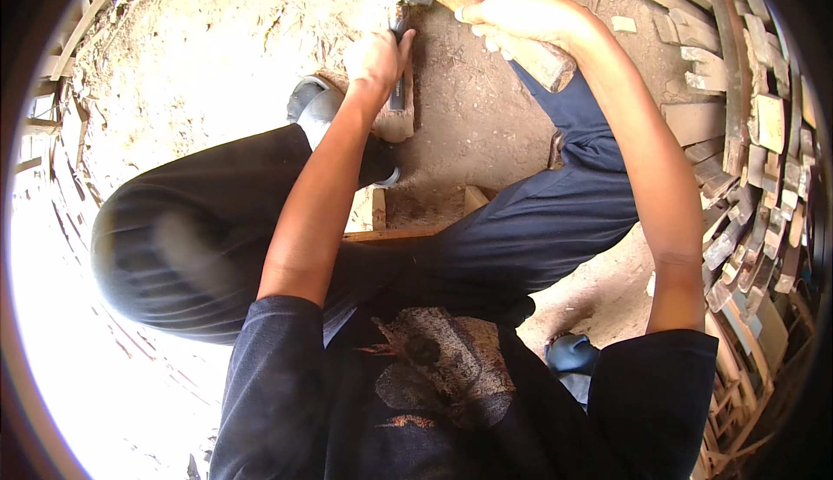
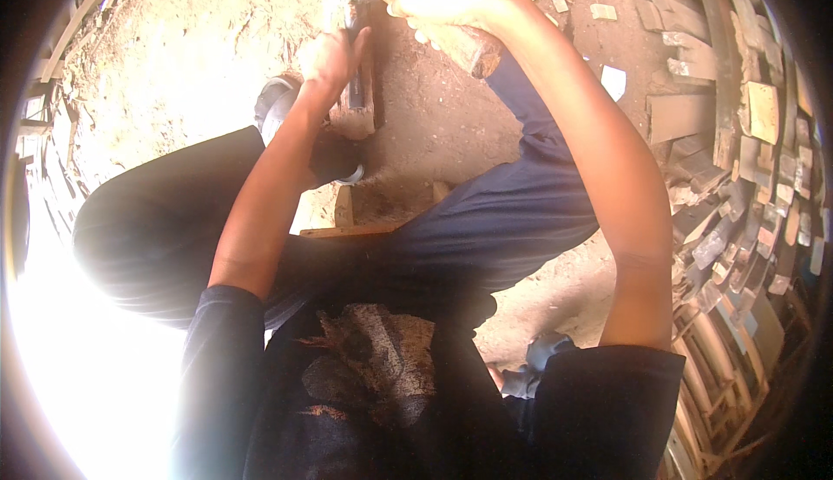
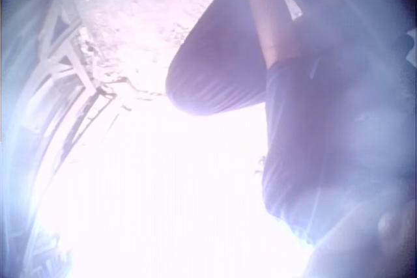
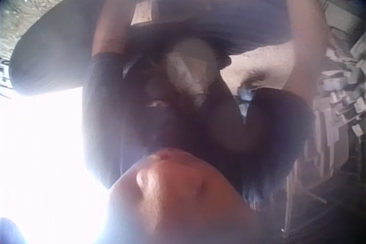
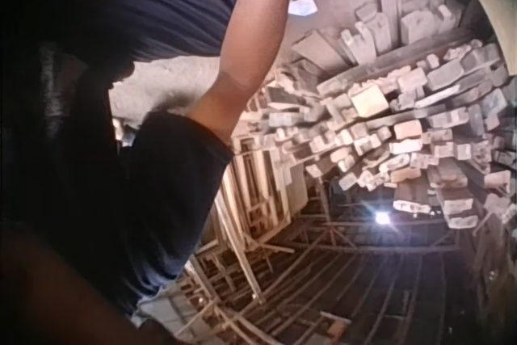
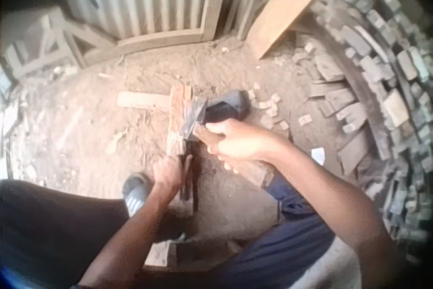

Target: The person sits on the ground and uses a chisel and mallet to carve a piece of wood. They repeatedly strike the chisel to remove wood chips, occasionally adjusting the wood's position.

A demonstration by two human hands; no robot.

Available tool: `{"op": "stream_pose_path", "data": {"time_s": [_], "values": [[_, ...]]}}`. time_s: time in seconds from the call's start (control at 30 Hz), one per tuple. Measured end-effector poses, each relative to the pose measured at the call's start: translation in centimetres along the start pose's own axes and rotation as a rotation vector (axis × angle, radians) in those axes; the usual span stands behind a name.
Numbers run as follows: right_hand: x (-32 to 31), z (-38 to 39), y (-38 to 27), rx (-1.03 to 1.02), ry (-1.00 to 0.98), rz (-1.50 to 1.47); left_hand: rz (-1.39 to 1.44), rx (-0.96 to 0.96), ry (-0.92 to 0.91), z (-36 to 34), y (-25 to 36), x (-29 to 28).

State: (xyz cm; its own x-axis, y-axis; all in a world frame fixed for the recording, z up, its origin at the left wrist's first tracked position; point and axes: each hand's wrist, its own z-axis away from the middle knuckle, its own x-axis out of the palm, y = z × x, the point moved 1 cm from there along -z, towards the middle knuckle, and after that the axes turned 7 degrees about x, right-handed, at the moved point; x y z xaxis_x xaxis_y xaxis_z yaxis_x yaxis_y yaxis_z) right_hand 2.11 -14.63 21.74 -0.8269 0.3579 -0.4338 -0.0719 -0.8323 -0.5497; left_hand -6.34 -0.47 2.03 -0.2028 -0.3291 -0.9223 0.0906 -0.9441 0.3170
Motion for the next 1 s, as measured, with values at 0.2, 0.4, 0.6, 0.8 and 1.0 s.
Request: {"op": "stream_pose_path", "data": {"time_s": [0.2,0.4,0.6,0.8,1.0], "values": [[0.8,-0.1,1.3,0.015,-0.024,-0.052,0.125,0.02,0.023,0.8,-0.2,-0.4],[0.1,0.6,1.4,0.012,0.022,-0.235,0.103,-0.068,0.438,0.5,0.9,-1.2],[-1.7,1.8,-0.9,-0.011,0.088,-0.458,0.286,-0.211,0.511,-0.2,1.7,2.4],[-1.0,4.8,0.2,0.021,0.14,-0.788,0.353,-0.149,0.535,0.0,1.7,2.9],[1.4,3.1,6.2,0.061,0.093,-0.917,0.491,-0.074,0.605,0.0,1.7,2.5]]}}
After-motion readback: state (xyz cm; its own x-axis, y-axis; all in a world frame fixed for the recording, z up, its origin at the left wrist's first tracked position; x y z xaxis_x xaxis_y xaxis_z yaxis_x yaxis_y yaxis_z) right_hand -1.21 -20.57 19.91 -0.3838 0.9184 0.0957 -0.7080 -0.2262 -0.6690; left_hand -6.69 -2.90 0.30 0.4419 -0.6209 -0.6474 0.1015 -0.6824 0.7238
